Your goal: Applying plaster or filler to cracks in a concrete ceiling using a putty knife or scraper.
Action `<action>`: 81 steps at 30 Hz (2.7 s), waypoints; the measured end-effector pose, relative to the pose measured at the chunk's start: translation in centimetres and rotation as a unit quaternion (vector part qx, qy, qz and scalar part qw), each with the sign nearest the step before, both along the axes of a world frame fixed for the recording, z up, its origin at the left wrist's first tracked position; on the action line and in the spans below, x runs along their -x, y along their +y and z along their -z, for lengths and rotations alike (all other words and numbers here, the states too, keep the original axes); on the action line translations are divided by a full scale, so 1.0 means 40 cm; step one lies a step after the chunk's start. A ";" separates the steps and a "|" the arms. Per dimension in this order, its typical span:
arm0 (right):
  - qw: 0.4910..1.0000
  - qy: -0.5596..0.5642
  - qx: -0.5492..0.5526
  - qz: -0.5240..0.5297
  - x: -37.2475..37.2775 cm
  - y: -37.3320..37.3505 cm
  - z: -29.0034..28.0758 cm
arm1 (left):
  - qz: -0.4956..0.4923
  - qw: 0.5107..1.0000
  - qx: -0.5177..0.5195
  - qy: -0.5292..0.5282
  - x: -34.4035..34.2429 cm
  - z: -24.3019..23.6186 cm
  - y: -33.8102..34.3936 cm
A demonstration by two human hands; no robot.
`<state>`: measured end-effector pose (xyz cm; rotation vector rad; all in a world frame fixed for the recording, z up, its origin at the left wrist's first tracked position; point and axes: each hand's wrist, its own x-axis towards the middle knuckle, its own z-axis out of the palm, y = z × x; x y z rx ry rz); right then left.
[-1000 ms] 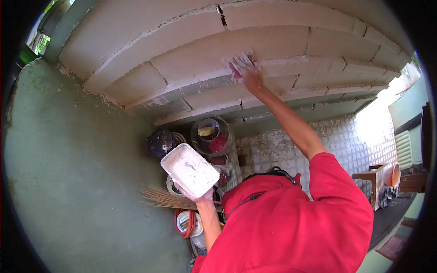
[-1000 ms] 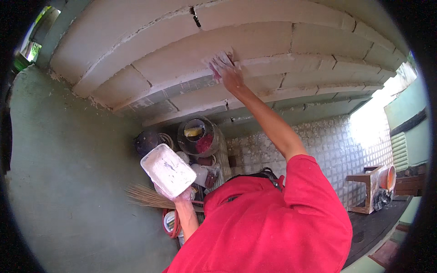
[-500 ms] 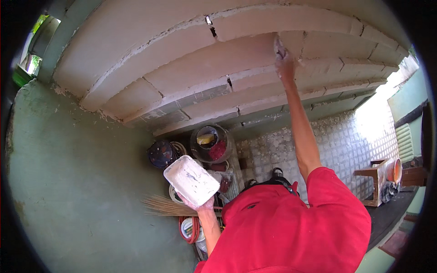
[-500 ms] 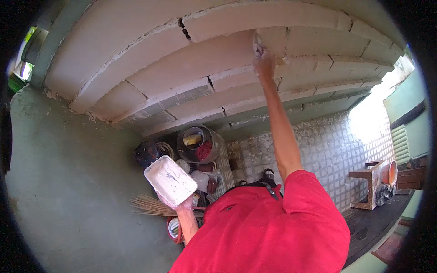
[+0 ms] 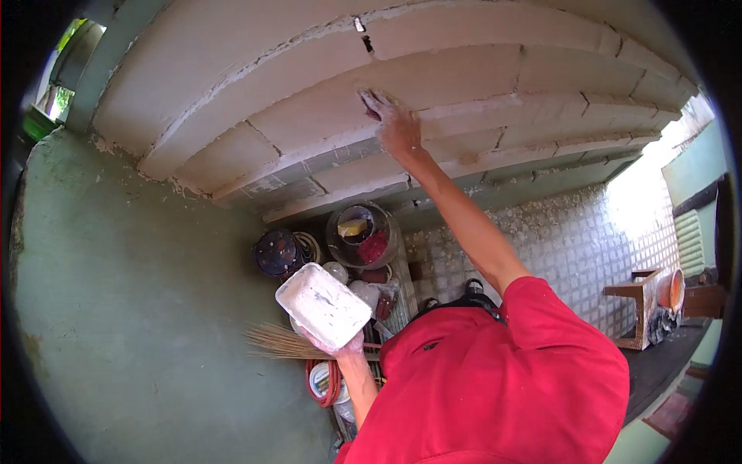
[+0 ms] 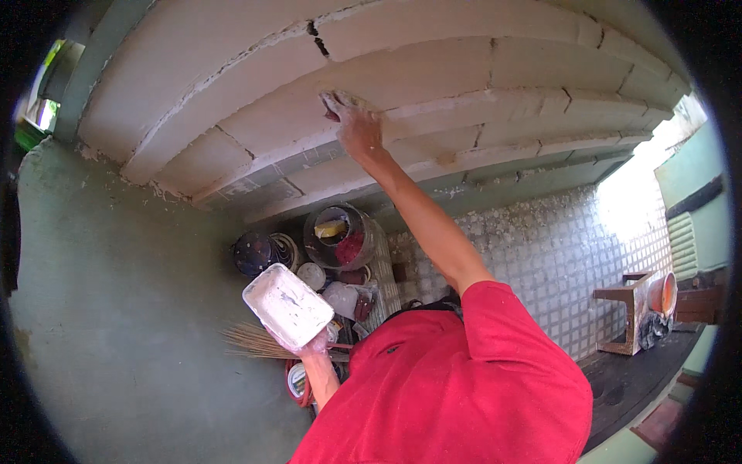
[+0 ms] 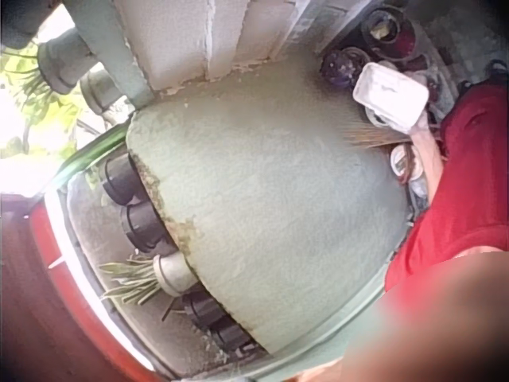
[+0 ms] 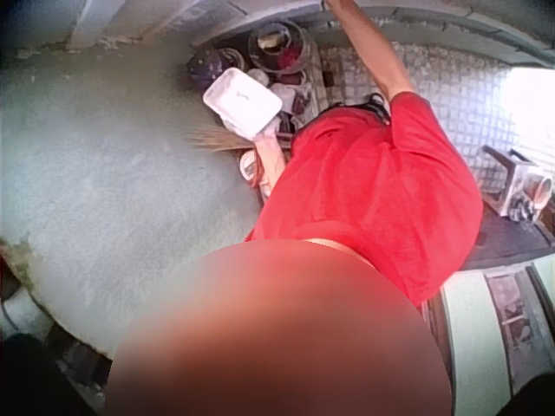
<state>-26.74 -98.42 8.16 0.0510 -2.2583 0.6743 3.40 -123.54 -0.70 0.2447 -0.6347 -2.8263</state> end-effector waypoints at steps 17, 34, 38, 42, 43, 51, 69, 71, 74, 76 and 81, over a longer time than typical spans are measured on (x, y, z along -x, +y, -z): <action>0.980 0.021 0.200 0.008 0.005 -0.021 -0.036 | 0.016 0.998 -0.050 -0.017 -0.095 -0.002 0.008; 0.426 0.048 0.890 -0.154 -0.038 0.086 0.074 | 0.029 0.997 -0.022 -0.065 -0.083 -0.024 0.040; 0.409 0.029 0.900 -0.149 0.044 0.086 0.066 | 0.030 0.997 -0.039 -0.065 -0.084 -0.035 0.046; 0.397 -0.043 0.913 -0.082 0.090 0.035 0.043 | 0.015 0.997 -0.019 -0.073 -0.097 -0.020 0.026; 0.417 -0.019 0.904 -0.093 0.096 0.012 0.044 | 0.000 0.997 -0.019 -0.077 -0.100 -0.014 0.015; 0.747 -0.202 0.631 -0.054 0.338 0.043 0.127 | 0.022 0.998 -0.005 -0.065 -0.082 0.001 0.023; 0.598 0.020 0.789 -0.138 0.089 0.024 0.025 | 0.053 0.997 -0.033 -0.038 -0.096 -0.024 0.027; 0.645 0.028 0.735 -0.207 0.045 0.006 0.016 | 0.051 0.998 -0.015 -0.042 -0.099 -0.026 0.017; 0.711 -0.026 0.668 -0.218 -0.002 0.040 0.045 | 0.058 0.997 -0.024 -0.052 -0.076 -0.036 0.024; 0.762 0.046 0.640 -0.082 -0.010 0.088 0.100 | 0.056 0.997 -0.034 -0.049 -0.066 -0.046 0.039; 0.889 0.021 0.444 0.109 -0.032 0.244 0.112 | 0.055 0.995 -0.022 -0.076 -0.083 -0.026 0.014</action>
